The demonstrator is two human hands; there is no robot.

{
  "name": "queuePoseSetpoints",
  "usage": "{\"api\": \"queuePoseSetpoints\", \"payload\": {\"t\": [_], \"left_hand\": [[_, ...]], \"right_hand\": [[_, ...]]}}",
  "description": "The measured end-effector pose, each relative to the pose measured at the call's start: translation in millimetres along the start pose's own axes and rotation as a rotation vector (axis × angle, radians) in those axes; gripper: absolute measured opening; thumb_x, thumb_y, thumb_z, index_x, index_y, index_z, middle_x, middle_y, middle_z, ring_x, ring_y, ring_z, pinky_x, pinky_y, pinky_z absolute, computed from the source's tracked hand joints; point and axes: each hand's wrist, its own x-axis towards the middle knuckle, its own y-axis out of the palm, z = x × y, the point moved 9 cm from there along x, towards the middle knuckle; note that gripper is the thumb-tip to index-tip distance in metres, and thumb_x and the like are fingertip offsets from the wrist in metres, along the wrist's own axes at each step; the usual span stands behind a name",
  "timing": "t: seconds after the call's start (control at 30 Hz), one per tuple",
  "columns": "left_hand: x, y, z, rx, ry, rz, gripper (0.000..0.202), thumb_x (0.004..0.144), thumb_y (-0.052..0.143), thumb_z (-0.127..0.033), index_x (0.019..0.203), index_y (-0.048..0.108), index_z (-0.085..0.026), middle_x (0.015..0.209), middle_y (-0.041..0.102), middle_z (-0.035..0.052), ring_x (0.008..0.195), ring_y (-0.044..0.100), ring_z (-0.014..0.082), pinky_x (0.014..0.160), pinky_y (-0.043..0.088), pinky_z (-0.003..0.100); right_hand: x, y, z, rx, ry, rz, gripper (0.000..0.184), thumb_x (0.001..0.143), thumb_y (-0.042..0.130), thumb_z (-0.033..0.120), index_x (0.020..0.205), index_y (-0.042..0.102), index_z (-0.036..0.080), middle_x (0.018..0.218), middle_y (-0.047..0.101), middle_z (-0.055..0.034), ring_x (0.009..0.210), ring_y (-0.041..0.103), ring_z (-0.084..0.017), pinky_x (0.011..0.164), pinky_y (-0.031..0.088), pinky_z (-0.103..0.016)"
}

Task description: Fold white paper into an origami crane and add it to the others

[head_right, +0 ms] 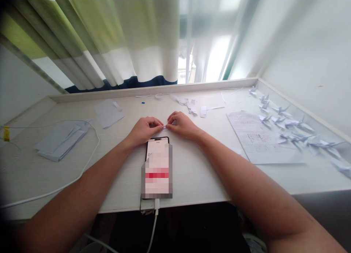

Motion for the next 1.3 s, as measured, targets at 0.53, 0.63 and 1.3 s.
{"api": "queuePoseSetpoints", "payload": {"t": [0.53, 0.63, 1.3], "left_hand": [[0.4, -0.2, 4.6, -0.033, -0.013, -0.026, 0.016, 0.082, 0.072, -0.033, 0.078, 0.079, -0.020, 0.094, 0.083, 0.0074, 0.088, 0.073, 0.0231, 0.083, 0.055, 0.035], [0.5, -0.5, 4.6, -0.037, -0.026, -0.025, 0.017, 0.082, 0.073, -0.034, 0.078, 0.080, -0.020, 0.093, 0.083, 0.0072, 0.087, 0.073, 0.0230, 0.082, 0.055, 0.034], [0.0, 1.7, 6.3, -0.089, -0.065, -0.018, 0.017, 0.079, 0.072, -0.034, 0.077, 0.078, -0.018, 0.090, 0.082, 0.0081, 0.082, 0.072, 0.0225, 0.078, 0.053, 0.035]], "right_hand": [[0.3, -0.9, 2.7, -0.027, 0.029, 0.018, 0.015, 0.089, 0.071, 0.016, 0.076, 0.076, 0.020, 0.107, 0.080, -0.0075, 0.099, 0.073, -0.024, 0.098, 0.053, -0.041], [0.3, -1.1, 3.1, -0.010, 0.064, -0.003, 0.016, 0.088, 0.072, 0.016, 0.072, 0.075, 0.019, 0.105, 0.081, -0.0077, 0.096, 0.074, -0.023, 0.094, 0.054, -0.038], [1.5, -0.5, -0.5, 0.048, 0.109, -0.015, 0.014, 0.084, 0.074, 0.017, 0.070, 0.074, 0.018, 0.100, 0.080, -0.0102, 0.086, 0.073, -0.022, 0.083, 0.056, -0.037]]}}
